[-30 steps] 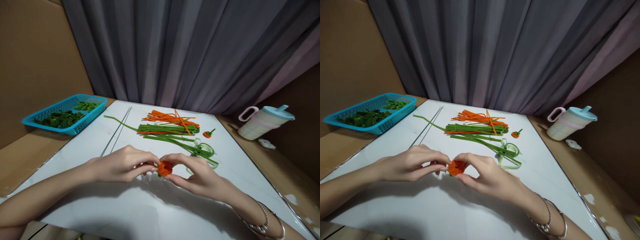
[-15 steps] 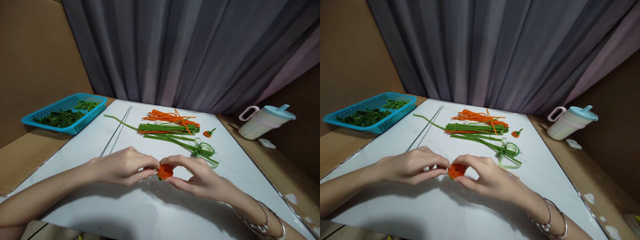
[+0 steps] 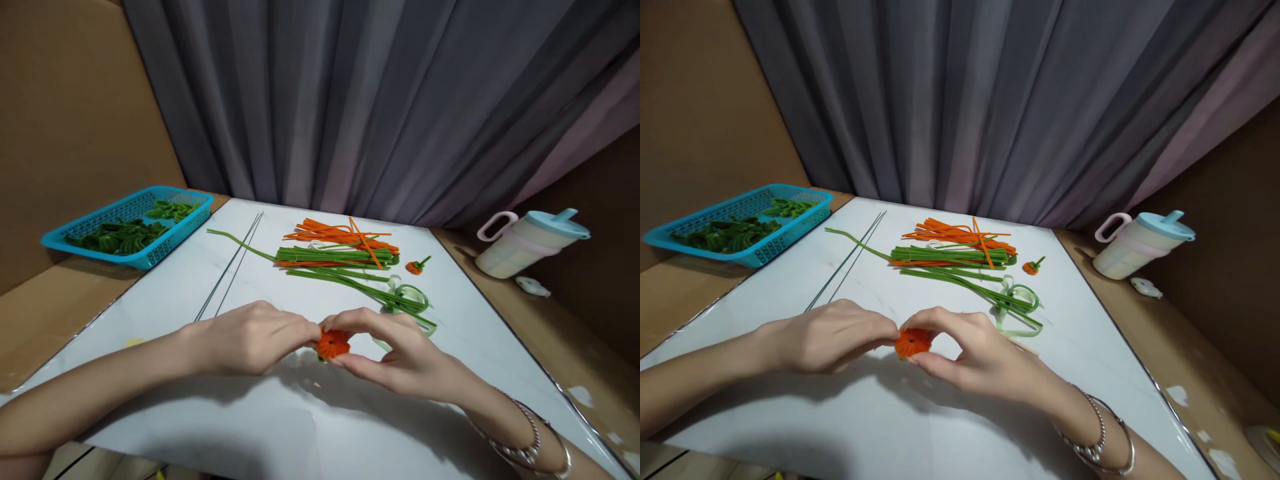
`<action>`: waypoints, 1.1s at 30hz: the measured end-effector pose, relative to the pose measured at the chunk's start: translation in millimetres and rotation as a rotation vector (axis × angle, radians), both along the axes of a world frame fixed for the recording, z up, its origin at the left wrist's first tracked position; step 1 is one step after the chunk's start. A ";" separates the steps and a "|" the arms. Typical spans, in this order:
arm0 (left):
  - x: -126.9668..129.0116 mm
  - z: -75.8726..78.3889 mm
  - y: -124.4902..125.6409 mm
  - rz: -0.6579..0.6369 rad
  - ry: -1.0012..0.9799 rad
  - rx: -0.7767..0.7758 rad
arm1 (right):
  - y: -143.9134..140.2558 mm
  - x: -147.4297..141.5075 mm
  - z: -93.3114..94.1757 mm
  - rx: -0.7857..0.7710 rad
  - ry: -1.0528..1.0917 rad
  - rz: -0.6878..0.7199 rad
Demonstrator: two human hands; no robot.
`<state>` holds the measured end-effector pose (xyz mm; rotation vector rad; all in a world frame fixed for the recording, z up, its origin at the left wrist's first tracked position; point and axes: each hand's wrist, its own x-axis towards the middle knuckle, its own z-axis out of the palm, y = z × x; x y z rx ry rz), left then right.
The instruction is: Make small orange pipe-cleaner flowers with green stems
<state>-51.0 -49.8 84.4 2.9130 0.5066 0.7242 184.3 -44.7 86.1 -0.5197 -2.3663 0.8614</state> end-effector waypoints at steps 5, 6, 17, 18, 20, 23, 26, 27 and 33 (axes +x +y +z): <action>3.0 -2.3 -1.2 -0.067 -0.070 0.299 | -0.5 -0.5 0.9 0.048 0.035 0.000; 3.2 -3.3 -1.0 -0.084 -0.100 0.337 | -0.6 -0.7 1.4 0.057 0.033 0.008; 2.6 -11.9 3.4 -0.129 -0.175 0.223 | 2.5 3.2 9.6 0.180 -0.018 0.053; 4.0 -13.0 3.3 -0.123 -0.197 0.206 | 2.3 3.1 9.0 0.193 -0.008 0.045; 7.4 -14.1 1.6 -0.078 -0.236 0.166 | 1.8 2.2 7.2 0.211 0.011 0.020; 12.6 -13.4 -3.1 -0.046 -0.233 0.136 | 1.4 1.0 6.5 0.217 0.023 -0.003; 14.5 -12.3 -5.3 -0.123 -0.211 0.181 | 1.1 1.5 10.4 0.205 0.004 0.039; 14.3 -12.3 -4.9 -0.138 -0.217 0.200 | 1.0 1.9 12.2 0.199 -0.004 0.053; 10.0 -13.8 0.7 -0.121 -0.226 0.208 | -1.1 0.8 15.2 0.185 -0.006 0.018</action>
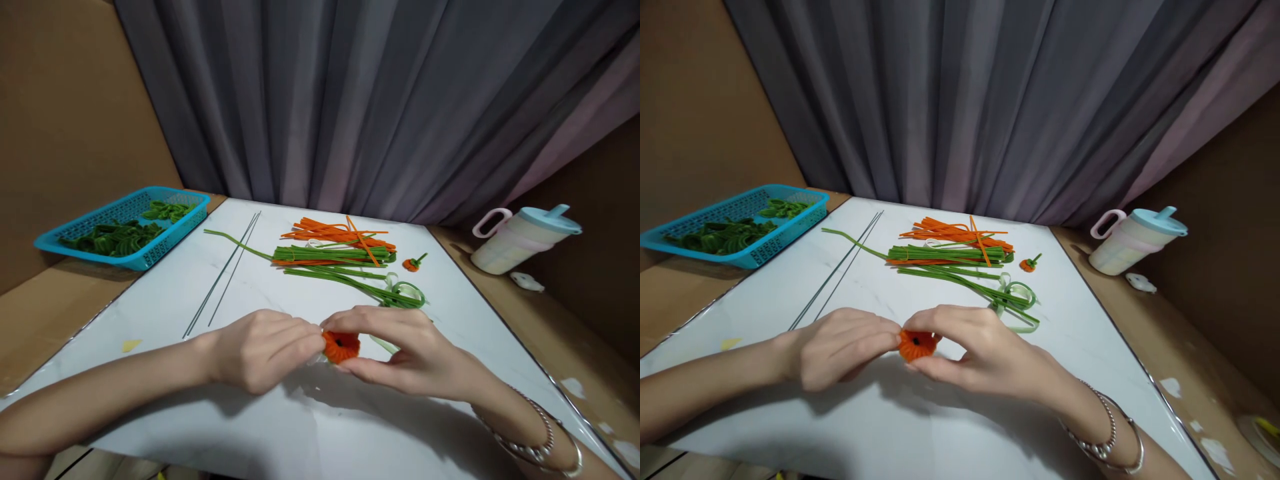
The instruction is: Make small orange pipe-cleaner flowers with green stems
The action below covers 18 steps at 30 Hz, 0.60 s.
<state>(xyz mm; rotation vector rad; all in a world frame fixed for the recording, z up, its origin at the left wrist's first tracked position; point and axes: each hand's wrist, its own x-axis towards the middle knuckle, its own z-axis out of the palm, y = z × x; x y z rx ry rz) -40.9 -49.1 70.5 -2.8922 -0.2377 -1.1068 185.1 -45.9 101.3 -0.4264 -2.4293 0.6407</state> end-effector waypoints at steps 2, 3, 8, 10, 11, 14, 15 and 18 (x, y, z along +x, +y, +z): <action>-0.1 0.3 -0.9 0.052 0.008 -0.034 | -0.8 -1.5 -2.7 0.025 0.020 -0.038; 0.3 0.6 -1.9 0.087 0.012 -0.049 | -1.1 -2.2 -4.3 0.039 0.030 -0.064; 4.7 2.6 -5.7 0.194 -0.004 -0.088 | -0.8 -3.7 -9.9 0.053 0.052 -0.133; 5.5 3.5 -4.9 0.185 -0.040 -0.125 | 0.1 -3.6 -10.1 0.030 0.069 -0.131; 5.4 4.0 -4.2 0.174 -0.056 -0.147 | 0.5 -3.4 -9.8 0.016 0.077 -0.132; 3.3 5.8 -1.7 0.137 -0.065 -0.211 | 2.0 -2.7 -8.5 -0.010 0.093 -0.138; 2.2 6.4 -1.0 0.129 -0.062 -0.229 | 2.5 -2.3 -8.3 -0.013 0.096 -0.139; -0.7 7.9 0.1 0.120 -0.040 -0.277 | 4.1 -0.9 -8.3 -0.014 0.097 -0.139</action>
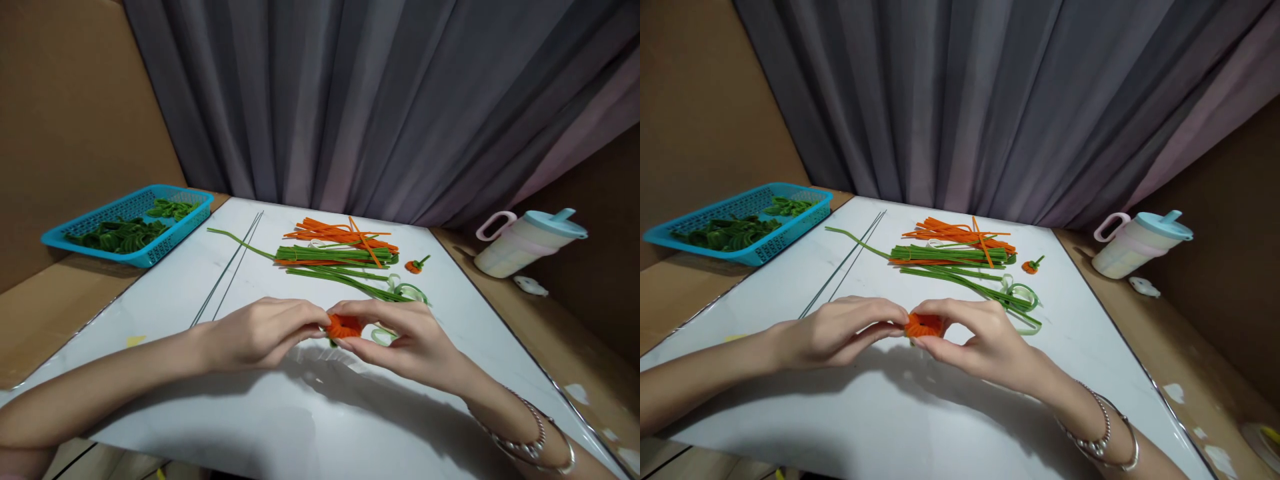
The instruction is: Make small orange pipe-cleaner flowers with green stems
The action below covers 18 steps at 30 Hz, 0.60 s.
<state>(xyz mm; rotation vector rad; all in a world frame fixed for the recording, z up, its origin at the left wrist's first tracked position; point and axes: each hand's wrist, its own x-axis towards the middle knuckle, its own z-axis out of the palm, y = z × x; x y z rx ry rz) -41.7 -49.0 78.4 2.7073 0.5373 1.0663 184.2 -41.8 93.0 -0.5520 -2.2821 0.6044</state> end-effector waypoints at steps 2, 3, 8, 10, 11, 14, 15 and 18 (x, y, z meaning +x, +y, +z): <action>-1.1 0.6 0.1 0.000 0.009 -0.025 | 1.0 0.9 -0.6 -0.006 -0.004 0.005; -1.3 0.8 0.1 0.003 0.009 -0.034 | 1.4 1.2 -1.0 -0.007 -0.005 0.008; -0.7 2.0 0.2 0.037 -0.011 -0.018 | 3.0 0.9 -2.1 -0.004 0.005 0.017; -0.5 2.0 0.6 0.033 -0.010 0.011 | 3.0 0.3 -2.3 -0.004 0.013 0.016; -0.4 1.6 0.8 0.027 -0.011 0.029 | 2.8 0.0 -2.6 -0.004 0.016 0.014; -0.6 -0.9 1.3 0.020 -0.022 0.080 | 1.9 -0.9 -3.8 -0.002 0.018 0.011; -0.7 -2.0 1.4 0.022 -0.023 0.093 | 1.6 -1.1 -4.3 -0.001 0.020 0.012; -1.5 -4.7 2.5 0.027 -0.013 0.109 | 1.6 -0.5 -4.4 0.012 0.022 0.029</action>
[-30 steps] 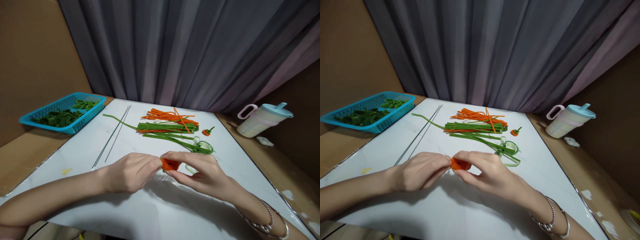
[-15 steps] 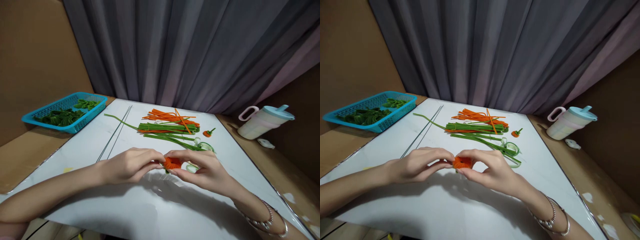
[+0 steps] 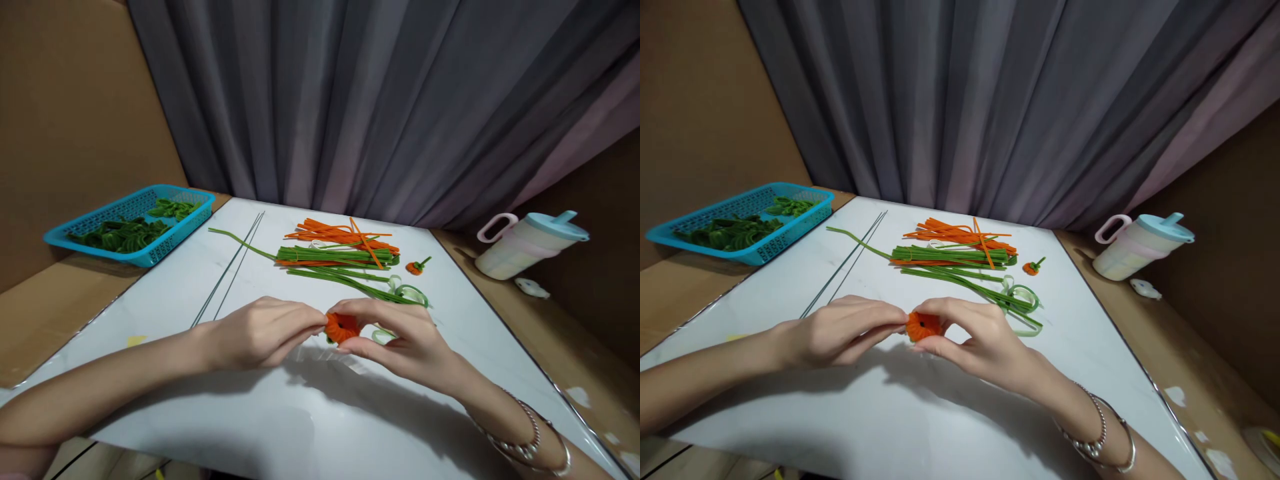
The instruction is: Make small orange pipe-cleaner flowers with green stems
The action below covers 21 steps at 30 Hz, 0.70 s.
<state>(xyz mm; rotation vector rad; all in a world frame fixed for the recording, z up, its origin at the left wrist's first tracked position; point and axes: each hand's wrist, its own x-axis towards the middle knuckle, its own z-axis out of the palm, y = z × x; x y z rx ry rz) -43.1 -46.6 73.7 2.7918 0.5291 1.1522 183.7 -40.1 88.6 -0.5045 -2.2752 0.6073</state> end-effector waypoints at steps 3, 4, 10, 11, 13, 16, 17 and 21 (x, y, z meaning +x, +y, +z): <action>-0.9 -0.2 2.4 -0.006 -0.007 0.006 | 1.8 3.2 2.5 0.007 -0.052 0.021; -1.1 0.3 3.4 -0.011 -0.013 0.005 | 2.6 4.7 3.6 0.000 -0.074 0.028; -1.3 2.2 5.9 -0.058 -0.016 -0.046 | 4.8 9.0 8.5 -0.004 -0.128 0.093; -1.3 2.1 5.6 -0.067 -0.015 -0.060 | 4.3 8.7 8.7 0.012 -0.131 0.105; -1.4 1.8 4.7 -0.087 -0.014 -0.096 | 2.6 7.9 8.7 0.048 -0.126 0.119; -1.6 2.6 3.1 -0.113 -0.009 -0.166 | -0.1 7.4 8.0 0.094 -0.117 0.122; -1.6 3.2 2.6 -0.122 -0.008 -0.185 | -0.8 7.4 7.5 0.106 -0.118 0.122; -1.7 6.1 0.7 -0.141 -0.020 -0.250 | -2.9 6.8 5.7 0.158 -0.117 0.119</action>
